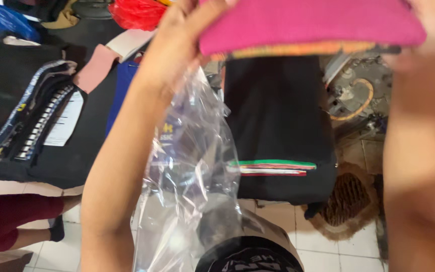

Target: The person folds and stacks several t-shirts on a table, places a paper document on top, and then wraps the stack in a clear plastic bag. The person smooths the shirts and adjusts the plastic to enclose the bundle.

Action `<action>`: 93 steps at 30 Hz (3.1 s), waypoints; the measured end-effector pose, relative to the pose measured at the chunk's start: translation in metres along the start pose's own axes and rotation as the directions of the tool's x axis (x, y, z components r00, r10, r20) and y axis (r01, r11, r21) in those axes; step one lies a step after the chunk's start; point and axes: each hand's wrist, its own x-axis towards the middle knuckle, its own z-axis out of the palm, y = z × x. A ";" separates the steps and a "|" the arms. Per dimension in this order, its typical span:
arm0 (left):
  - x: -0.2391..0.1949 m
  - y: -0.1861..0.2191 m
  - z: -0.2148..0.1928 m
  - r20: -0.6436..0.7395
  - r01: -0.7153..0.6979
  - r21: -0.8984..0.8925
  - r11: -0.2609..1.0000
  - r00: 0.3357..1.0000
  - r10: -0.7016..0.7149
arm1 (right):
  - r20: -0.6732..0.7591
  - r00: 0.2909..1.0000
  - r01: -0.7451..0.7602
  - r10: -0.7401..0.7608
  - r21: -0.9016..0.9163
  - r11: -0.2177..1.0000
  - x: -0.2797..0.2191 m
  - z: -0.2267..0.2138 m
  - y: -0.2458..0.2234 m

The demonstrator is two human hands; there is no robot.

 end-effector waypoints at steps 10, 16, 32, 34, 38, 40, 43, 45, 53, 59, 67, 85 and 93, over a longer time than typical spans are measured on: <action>-0.097 -0.187 0.021 -0.062 0.593 0.037 0.804 0.805 -0.590 | 0.056 0.860 -0.508 0.508 0.202 0.838 -0.110 -0.062 0.197; -0.112 -0.209 0.025 -0.053 0.384 -0.267 0.884 0.910 -0.411 | 0.047 0.913 -0.408 0.406 0.126 0.904 -0.114 -0.087 0.212; -0.045 -0.115 0.042 -0.169 0.131 0.984 0.117 0.883 0.438 | 0.079 0.958 0.231 -0.275 -0.780 0.581 -0.080 -0.082 0.130; 0.004 -0.131 0.032 -0.173 0.150 0.985 0.088 0.898 0.405 | 0.110 0.927 0.301 -0.359 -0.790 0.534 -0.051 -0.078 0.123; 0.073 -0.185 0.024 -0.141 0.112 0.989 0.095 0.911 0.389 | 0.114 0.909 0.330 -0.401 -0.785 0.525 0.026 -0.057 0.148; 0.080 -0.214 0.034 -0.170 0.170 0.985 0.035 0.905 0.390 | 0.105 0.942 0.252 -0.318 -0.847 0.468 0.047 -0.034 0.186; 0.060 -0.240 0.050 -0.296 0.260 0.953 0.154 0.911 0.289 | 0.103 0.978 0.167 -0.179 -0.907 0.387 0.040 -0.009 0.243; 0.051 -0.243 0.051 -0.281 0.230 0.956 0.184 0.900 0.334 | 0.067 0.989 0.127 -0.131 -0.836 0.534 0.031 -0.023 0.257; 0.060 -0.230 0.044 -0.292 0.244 0.942 0.229 0.933 0.210 | 0.033 0.999 0.040 -0.023 -0.843 0.536 0.034 -0.032 0.264; 0.059 -0.239 0.044 -0.258 0.205 0.956 0.211 0.929 0.265 | 0.027 1.000 0.031 -0.015 -0.836 0.548 0.031 -0.034 0.265; 0.052 -0.206 0.045 -0.239 0.188 0.931 0.314 0.962 0.134 | 0.074 0.996 0.085 -0.043 -0.847 0.524 0.014 -0.020 0.204; 0.116 -0.221 0.048 -0.054 0.009 0.980 0.198 0.973 0.224 | -0.002 0.996 -0.070 0.088 -0.620 0.781 0.132 -0.072 0.224; 0.131 -0.253 0.044 -0.080 0.088 0.971 0.222 0.996 -0.046 | 0.216 0.957 -0.050 0.193 -0.533 0.845 0.237 -0.109 0.337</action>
